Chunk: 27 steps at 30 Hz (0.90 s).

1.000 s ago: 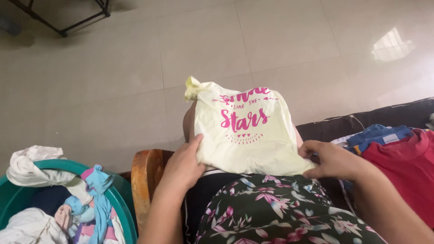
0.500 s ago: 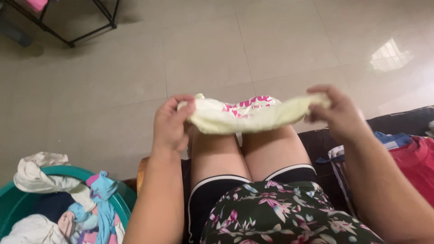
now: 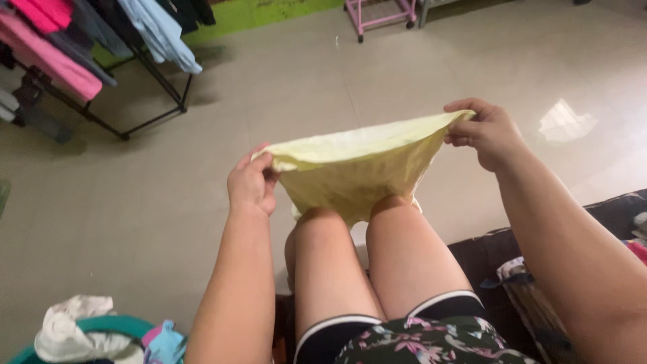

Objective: The person folds small items of clothing, including a red shirt, a yellow shirt, a white shirt, and a blue shirt, by hand on their lap and places them onto a stack on a bed.

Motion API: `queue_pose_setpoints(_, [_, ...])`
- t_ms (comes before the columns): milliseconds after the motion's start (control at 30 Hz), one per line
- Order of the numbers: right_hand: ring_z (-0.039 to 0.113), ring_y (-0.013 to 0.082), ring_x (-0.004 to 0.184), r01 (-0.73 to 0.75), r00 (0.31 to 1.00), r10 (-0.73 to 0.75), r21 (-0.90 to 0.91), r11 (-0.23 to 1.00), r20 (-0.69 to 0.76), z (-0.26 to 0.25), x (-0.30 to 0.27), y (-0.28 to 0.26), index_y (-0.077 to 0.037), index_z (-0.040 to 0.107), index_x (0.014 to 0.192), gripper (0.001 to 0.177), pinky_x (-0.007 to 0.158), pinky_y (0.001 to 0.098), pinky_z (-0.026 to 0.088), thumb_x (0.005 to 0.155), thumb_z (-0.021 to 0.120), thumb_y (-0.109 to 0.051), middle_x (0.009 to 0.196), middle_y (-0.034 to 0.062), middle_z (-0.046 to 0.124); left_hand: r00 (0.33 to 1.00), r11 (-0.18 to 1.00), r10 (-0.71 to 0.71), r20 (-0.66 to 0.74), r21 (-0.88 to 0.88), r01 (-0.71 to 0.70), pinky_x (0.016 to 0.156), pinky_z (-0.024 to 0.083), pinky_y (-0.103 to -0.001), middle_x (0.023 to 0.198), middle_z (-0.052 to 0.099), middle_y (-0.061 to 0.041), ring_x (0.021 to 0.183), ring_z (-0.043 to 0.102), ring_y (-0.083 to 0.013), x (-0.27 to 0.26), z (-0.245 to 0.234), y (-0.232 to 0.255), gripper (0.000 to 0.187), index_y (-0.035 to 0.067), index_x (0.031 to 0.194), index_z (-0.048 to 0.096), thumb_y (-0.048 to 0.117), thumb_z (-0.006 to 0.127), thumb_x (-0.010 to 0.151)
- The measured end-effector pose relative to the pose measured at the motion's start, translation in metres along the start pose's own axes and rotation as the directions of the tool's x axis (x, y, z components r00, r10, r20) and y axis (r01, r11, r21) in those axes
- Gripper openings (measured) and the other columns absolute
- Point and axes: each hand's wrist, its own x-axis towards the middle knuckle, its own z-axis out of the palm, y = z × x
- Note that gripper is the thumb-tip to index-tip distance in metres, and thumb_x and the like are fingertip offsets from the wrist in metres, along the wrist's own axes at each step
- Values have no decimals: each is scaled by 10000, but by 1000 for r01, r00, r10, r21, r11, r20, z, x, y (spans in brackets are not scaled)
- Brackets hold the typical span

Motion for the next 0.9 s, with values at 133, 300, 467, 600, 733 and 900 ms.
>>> queue_pose_setpoints(133, [684, 160, 754, -71, 994, 60, -111, 991, -97, -2, 11, 10, -18, 719, 1131, 227, 702, 277, 555, 931, 616, -44, 918, 96, 705, 993, 983, -5, -122, 181, 27, 753, 593, -302, 1042, 709, -75, 882, 695, -165, 5, -5, -3, 299, 31, 1158, 679, -21, 671, 864])
queue_pose_setpoints(300, [646, 131, 712, -136, 962, 84, -188, 973, -260, -2, 19, 9, -25, 721, 1076, 176, 619, 273, 509, 959, 597, -71, 892, 66, 699, 984, 855, 121, -130, 518, -37, 623, 443, -288, 933, 698, -35, 769, 595, -126, 14, -24, -4, 299, 53, 1055, 741, -75, 672, 794])
queue_pose_setpoints(467, [697, 135, 735, -115, 967, 128, 71, 991, -223, -1, 27, 11, -31, 658, 1063, 154, 650, 265, 564, 964, 548, -72, 895, 68, 720, 949, 783, 235, -211, 620, -56, 578, 442, -273, 821, 675, -20, 692, 575, -105, 23, -36, -11, 173, 17, 948, 744, -52, 675, 805])
queue_pose_setpoints(600, [726, 173, 844, -23, 985, 46, 137, 990, -169, 7, 34, 14, 14, 629, 1066, 143, 775, 277, 604, 930, 626, -32, 960, 101, 706, 956, 853, 109, -274, 519, 51, 480, 380, -312, 763, 625, -69, 585, 559, -162, 23, -33, -12, 122, 26, 954, 673, -11, 612, 855])
queue_pose_setpoints(733, [702, 179, 938, 30, 991, -18, 91, 995, -135, 14, 34, 10, -3, 637, 1080, 209, 886, 293, 613, 893, 726, -33, 1031, 89, 684, 992, 921, 3, -126, 386, 46, 465, 388, -289, 796, 621, -59, 572, 529, -140, 32, -40, -14, 217, 53, 969, 646, -72, 634, 792])
queue_pose_setpoints(900, [708, 199, 933, -91, 970, 87, -4, 996, -228, 14, 43, 12, 1, 627, 1071, 263, 874, 306, 597, 854, 767, -50, 1024, 90, 677, 958, 998, -17, 286, 69, -3, 626, 453, -298, 944, 639, -80, 755, 587, -177, 16, -40, -2, 244, 75, 952, 596, -123, 653, 822])
